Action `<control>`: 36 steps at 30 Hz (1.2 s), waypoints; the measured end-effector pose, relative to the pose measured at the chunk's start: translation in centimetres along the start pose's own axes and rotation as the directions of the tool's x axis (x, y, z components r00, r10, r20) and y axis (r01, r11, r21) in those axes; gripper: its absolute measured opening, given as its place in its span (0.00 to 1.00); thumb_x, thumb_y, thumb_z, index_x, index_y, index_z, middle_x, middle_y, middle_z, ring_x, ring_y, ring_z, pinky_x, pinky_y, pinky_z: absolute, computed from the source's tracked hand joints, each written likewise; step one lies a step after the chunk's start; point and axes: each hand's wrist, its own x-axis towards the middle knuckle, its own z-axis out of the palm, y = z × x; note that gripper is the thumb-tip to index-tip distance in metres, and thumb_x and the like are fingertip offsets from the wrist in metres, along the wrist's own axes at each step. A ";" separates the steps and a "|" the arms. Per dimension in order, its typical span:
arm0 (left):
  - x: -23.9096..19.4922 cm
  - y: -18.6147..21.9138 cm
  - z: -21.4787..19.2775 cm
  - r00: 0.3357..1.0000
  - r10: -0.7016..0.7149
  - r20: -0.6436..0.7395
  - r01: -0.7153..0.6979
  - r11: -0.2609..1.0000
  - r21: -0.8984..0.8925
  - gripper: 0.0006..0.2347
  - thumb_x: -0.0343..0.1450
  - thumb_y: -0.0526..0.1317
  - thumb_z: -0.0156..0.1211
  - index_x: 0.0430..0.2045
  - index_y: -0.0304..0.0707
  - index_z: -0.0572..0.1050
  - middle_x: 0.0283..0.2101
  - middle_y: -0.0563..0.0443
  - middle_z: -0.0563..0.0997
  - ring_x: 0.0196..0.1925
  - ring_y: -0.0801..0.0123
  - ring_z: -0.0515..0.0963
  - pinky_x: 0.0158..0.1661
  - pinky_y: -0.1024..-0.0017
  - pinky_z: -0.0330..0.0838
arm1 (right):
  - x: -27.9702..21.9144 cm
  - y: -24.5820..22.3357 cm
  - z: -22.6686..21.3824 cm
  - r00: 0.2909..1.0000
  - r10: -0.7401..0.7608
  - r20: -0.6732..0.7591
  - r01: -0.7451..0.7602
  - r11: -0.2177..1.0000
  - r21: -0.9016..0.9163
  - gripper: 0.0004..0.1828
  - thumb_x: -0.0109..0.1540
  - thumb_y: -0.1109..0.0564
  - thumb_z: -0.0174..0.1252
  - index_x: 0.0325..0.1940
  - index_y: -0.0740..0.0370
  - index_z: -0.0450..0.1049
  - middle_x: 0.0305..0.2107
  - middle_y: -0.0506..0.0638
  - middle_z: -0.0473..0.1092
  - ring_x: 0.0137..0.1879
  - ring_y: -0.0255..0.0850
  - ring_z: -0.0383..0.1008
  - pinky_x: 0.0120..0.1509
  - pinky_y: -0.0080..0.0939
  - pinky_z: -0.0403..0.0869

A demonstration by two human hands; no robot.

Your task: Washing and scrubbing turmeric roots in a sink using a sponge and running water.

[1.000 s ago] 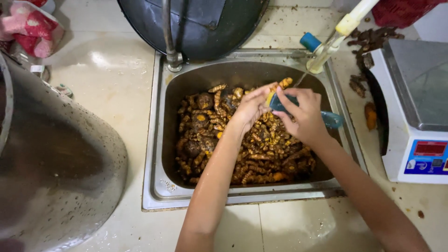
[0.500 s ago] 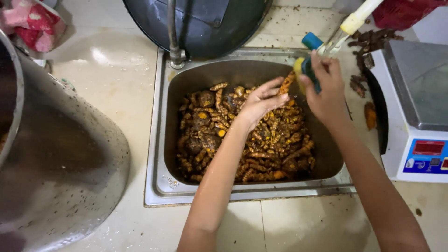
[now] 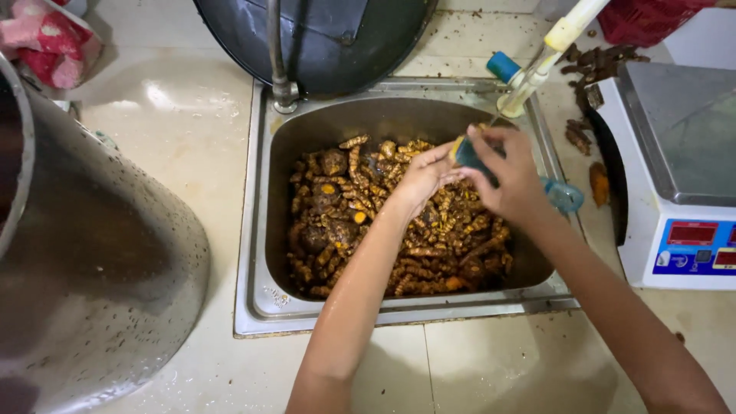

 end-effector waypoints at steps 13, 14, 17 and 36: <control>-0.7 2.4 0.8 0.998 0.054 0.031 -0.054 0.999 -0.005 0.21 0.73 0.30 0.64 0.61 0.25 0.68 0.55 0.27 0.74 0.50 0.33 0.80 0.52 0.49 0.78 | 1.9 2.7 -1.4 0.994 0.088 -0.072 -0.097 0.986 -0.137 0.27 0.70 0.55 0.66 0.71 0.69 0.73 0.45 0.61 0.65 0.48 0.60 0.70 0.53 0.57 0.71; -0.6 2.3 0.7 0.998 0.058 0.032 -0.058 0.998 -0.001 0.21 0.73 0.30 0.64 0.61 0.26 0.68 0.55 0.26 0.74 0.50 0.32 0.80 0.52 0.49 0.78 | 2.0 2.1 -1.4 0.990 0.123 -0.068 -0.128 0.989 -0.069 0.25 0.70 0.56 0.66 0.70 0.68 0.74 0.45 0.62 0.66 0.49 0.62 0.71 0.54 0.58 0.71; -0.9 2.2 0.8 0.999 0.039 0.033 -0.039 0.999 0.000 0.23 0.73 0.30 0.63 0.63 0.28 0.65 0.55 0.26 0.73 0.50 0.32 0.79 0.51 0.49 0.78 | 0.9 1.7 -0.3 0.975 0.215 -0.050 -0.211 0.975 0.068 0.26 0.67 0.56 0.69 0.69 0.64 0.76 0.45 0.63 0.69 0.51 0.65 0.74 0.55 0.58 0.73; 0.5 1.5 -1.6 0.987 0.113 0.116 -0.143 0.944 0.298 0.22 0.73 0.25 0.61 0.62 0.39 0.72 0.55 0.28 0.78 0.52 0.48 0.82 0.51 0.57 0.79 | -0.4 0.2 1.4 0.810 0.553 -0.194 -0.465 0.808 0.362 0.20 0.63 0.67 0.71 0.58 0.69 0.76 0.51 0.70 0.74 0.52 0.62 0.78 0.50 0.53 0.80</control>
